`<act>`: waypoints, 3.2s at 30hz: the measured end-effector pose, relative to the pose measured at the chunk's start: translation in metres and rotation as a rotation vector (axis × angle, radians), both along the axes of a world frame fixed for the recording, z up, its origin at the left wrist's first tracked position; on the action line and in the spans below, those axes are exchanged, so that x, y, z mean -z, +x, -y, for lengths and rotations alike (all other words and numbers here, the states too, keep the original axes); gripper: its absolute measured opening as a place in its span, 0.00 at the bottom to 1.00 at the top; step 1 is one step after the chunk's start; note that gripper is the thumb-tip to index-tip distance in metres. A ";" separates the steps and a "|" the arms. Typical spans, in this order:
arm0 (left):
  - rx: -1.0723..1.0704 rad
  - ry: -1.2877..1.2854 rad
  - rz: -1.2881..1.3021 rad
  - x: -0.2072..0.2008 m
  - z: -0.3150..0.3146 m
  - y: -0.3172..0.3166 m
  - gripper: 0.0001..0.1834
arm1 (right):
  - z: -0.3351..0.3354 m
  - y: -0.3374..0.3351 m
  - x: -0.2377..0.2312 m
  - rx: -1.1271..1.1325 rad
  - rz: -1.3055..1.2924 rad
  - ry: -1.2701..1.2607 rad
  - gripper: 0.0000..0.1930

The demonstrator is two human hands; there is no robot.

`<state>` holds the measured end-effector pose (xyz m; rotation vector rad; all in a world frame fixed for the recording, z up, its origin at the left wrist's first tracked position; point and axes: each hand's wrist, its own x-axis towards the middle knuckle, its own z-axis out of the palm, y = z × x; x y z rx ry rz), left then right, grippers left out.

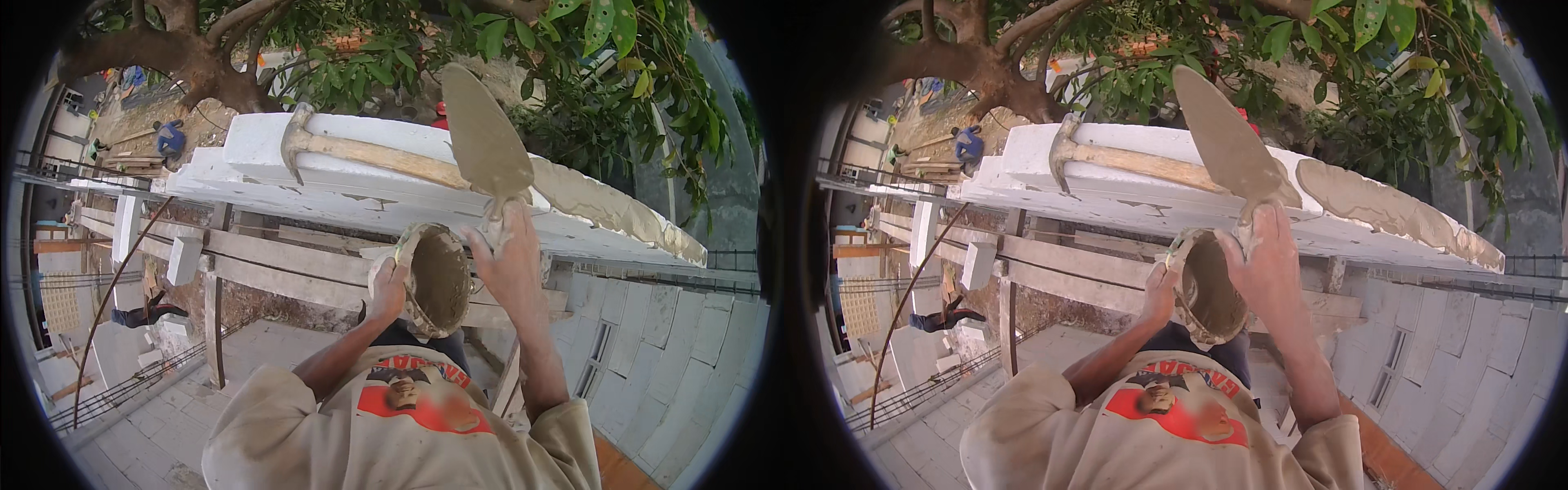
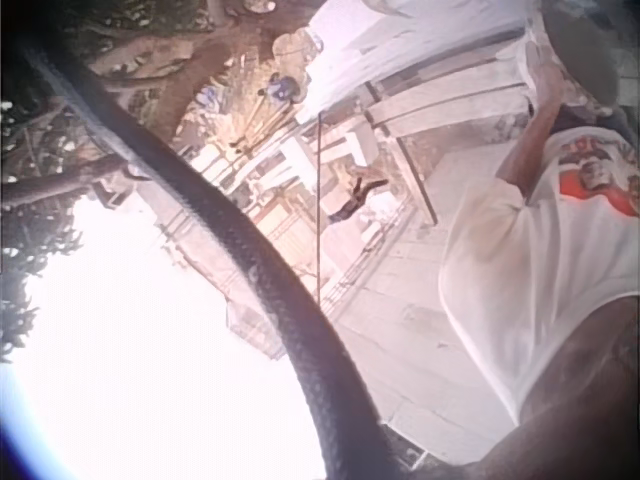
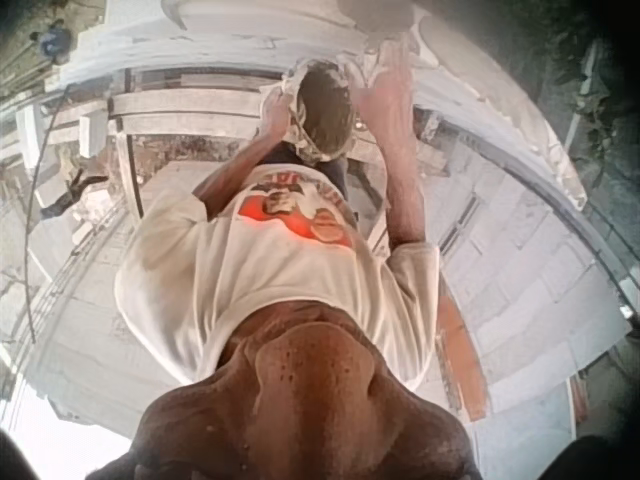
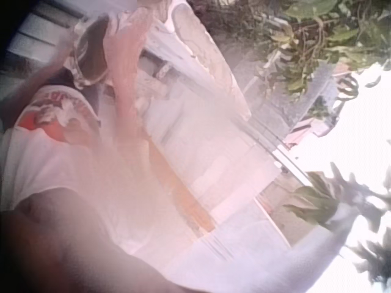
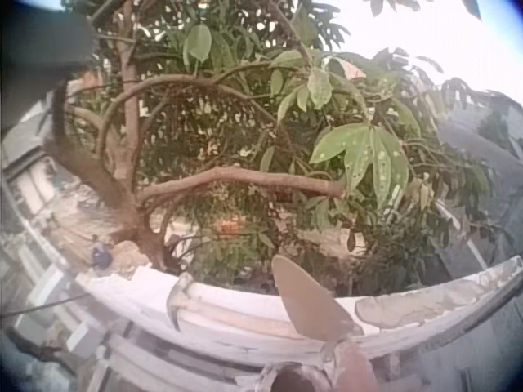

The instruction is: The person applies mortar to the top of a wall using a trowel and positions lightweight concrete blocks on top of the mortar. The person then uses a hammer to tap the blocks into place and applies more mortar to fill the gaps between the blocks.

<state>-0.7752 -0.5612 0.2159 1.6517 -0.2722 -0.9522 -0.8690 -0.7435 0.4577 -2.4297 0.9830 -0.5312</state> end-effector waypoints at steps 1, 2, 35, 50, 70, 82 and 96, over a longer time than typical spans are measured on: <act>0.001 0.011 0.027 -0.005 0.000 0.002 0.11 | 0.012 0.031 -0.002 -0.075 0.012 -0.108 0.24; -0.029 0.011 0.048 -0.015 0.000 0.004 0.12 | 0.022 0.061 -0.004 -0.167 0.038 -0.156 0.24; 0.069 0.005 0.008 -0.013 -0.003 0.033 0.12 | -0.031 0.017 -0.037 0.286 -0.118 0.458 0.16; 0.247 0.073 0.069 -0.030 0.035 0.006 0.12 | -0.028 -0.092 0.017 0.412 -0.328 -0.005 0.18; 0.989 0.373 0.285 0.083 0.174 -0.191 0.23 | -0.173 -0.339 0.265 1.424 0.774 1.469 0.17; 1.149 0.495 -0.183 0.353 0.304 -0.561 0.22 | -0.084 -0.572 0.436 1.733 0.591 1.216 0.13; 1.072 0.889 -0.392 0.626 0.298 -0.552 0.26 | 0.022 -0.662 0.708 1.662 0.695 1.356 0.14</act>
